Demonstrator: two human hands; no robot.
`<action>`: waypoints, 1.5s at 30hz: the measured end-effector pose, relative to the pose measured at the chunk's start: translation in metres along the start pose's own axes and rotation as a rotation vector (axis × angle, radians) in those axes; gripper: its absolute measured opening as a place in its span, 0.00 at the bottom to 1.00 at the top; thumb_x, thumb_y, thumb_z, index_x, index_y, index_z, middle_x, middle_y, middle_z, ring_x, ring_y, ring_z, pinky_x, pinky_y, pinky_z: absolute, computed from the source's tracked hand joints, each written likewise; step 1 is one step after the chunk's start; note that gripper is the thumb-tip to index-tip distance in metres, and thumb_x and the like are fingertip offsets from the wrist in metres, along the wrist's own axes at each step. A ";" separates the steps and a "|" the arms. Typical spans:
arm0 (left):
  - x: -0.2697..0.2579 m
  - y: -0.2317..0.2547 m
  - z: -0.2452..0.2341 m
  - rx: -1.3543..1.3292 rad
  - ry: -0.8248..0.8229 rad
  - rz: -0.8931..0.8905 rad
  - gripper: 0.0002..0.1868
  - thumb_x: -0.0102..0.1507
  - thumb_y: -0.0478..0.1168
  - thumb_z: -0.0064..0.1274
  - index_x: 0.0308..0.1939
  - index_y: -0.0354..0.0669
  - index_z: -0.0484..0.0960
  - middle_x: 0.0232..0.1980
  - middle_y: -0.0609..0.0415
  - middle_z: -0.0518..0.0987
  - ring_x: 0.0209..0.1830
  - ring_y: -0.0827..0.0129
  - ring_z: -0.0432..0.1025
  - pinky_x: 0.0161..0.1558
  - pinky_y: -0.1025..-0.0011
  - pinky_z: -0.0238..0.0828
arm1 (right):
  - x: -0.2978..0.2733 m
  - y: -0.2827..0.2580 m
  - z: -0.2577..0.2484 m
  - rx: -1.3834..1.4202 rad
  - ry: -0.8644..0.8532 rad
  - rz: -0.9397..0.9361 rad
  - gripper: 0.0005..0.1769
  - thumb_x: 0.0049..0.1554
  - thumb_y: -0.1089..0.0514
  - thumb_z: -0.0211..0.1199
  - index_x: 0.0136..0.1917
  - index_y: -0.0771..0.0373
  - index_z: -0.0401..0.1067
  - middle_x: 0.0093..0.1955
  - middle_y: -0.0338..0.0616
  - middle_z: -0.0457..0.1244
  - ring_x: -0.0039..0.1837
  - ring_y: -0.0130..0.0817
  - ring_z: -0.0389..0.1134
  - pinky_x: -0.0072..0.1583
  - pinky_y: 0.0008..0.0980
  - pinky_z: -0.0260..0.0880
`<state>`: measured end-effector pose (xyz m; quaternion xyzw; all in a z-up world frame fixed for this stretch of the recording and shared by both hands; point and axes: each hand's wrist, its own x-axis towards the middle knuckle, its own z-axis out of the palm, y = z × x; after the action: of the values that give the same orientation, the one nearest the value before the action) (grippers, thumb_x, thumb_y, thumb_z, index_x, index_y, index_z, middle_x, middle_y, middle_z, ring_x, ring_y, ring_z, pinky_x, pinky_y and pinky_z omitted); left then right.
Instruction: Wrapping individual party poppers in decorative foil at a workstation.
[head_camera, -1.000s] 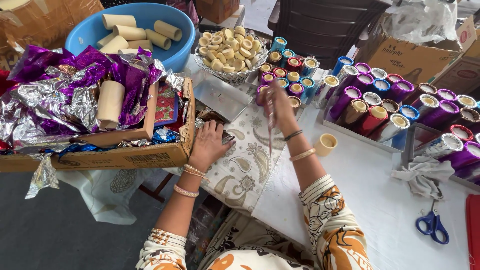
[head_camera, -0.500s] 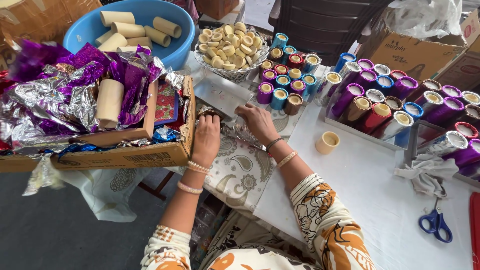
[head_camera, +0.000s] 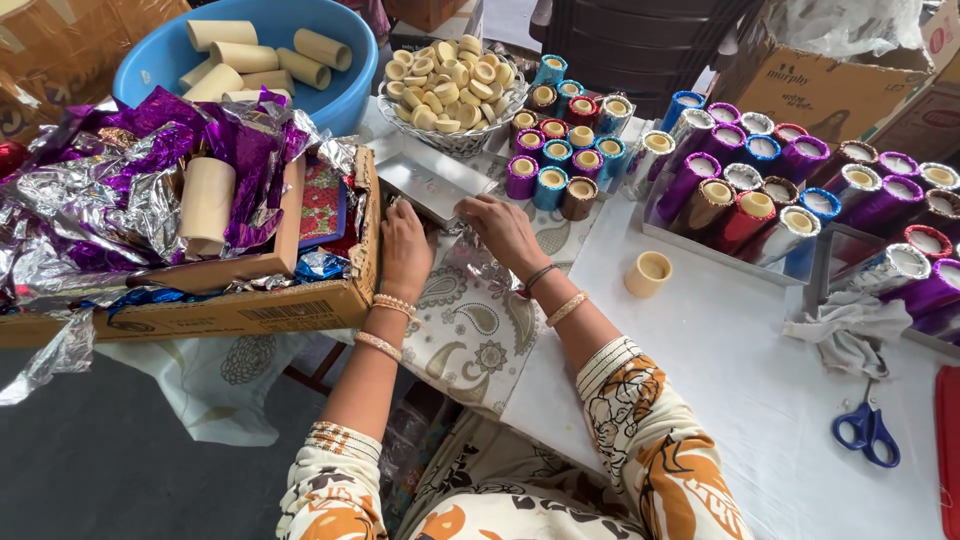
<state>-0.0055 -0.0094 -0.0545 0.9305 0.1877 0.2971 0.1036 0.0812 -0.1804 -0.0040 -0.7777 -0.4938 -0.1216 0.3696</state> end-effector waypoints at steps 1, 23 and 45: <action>0.000 0.000 0.001 -0.001 0.000 0.002 0.23 0.57 0.32 0.61 0.52 0.27 0.68 0.52 0.34 0.74 0.52 0.43 0.71 0.55 0.55 0.70 | -0.001 0.002 0.000 -0.001 0.001 0.001 0.10 0.58 0.63 0.61 0.54 0.55 0.75 0.50 0.44 0.69 0.49 0.52 0.70 0.47 0.47 0.68; -0.007 0.058 -0.066 -0.653 -0.162 0.201 0.21 0.70 0.48 0.54 0.60 0.36 0.73 0.55 0.42 0.77 0.55 0.58 0.74 0.52 0.61 0.76 | 0.005 -0.038 -0.097 0.114 -0.191 0.074 0.14 0.61 0.51 0.65 0.59 0.56 0.73 0.43 0.43 0.72 0.42 0.34 0.74 0.44 0.37 0.73; 0.006 0.253 0.036 -1.427 -0.392 0.324 0.08 0.74 0.42 0.52 0.45 0.42 0.75 0.22 0.64 0.70 0.16 0.85 0.55 0.16 0.77 0.46 | -0.225 0.094 -0.289 0.646 0.223 0.669 0.10 0.63 0.55 0.61 0.51 0.63 0.76 0.42 0.30 0.69 0.44 0.17 0.68 0.47 0.24 0.71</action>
<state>0.0930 -0.2395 -0.0039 0.6893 -0.2111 0.1872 0.6673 0.1042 -0.5557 0.0299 -0.7214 -0.1863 0.0812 0.6620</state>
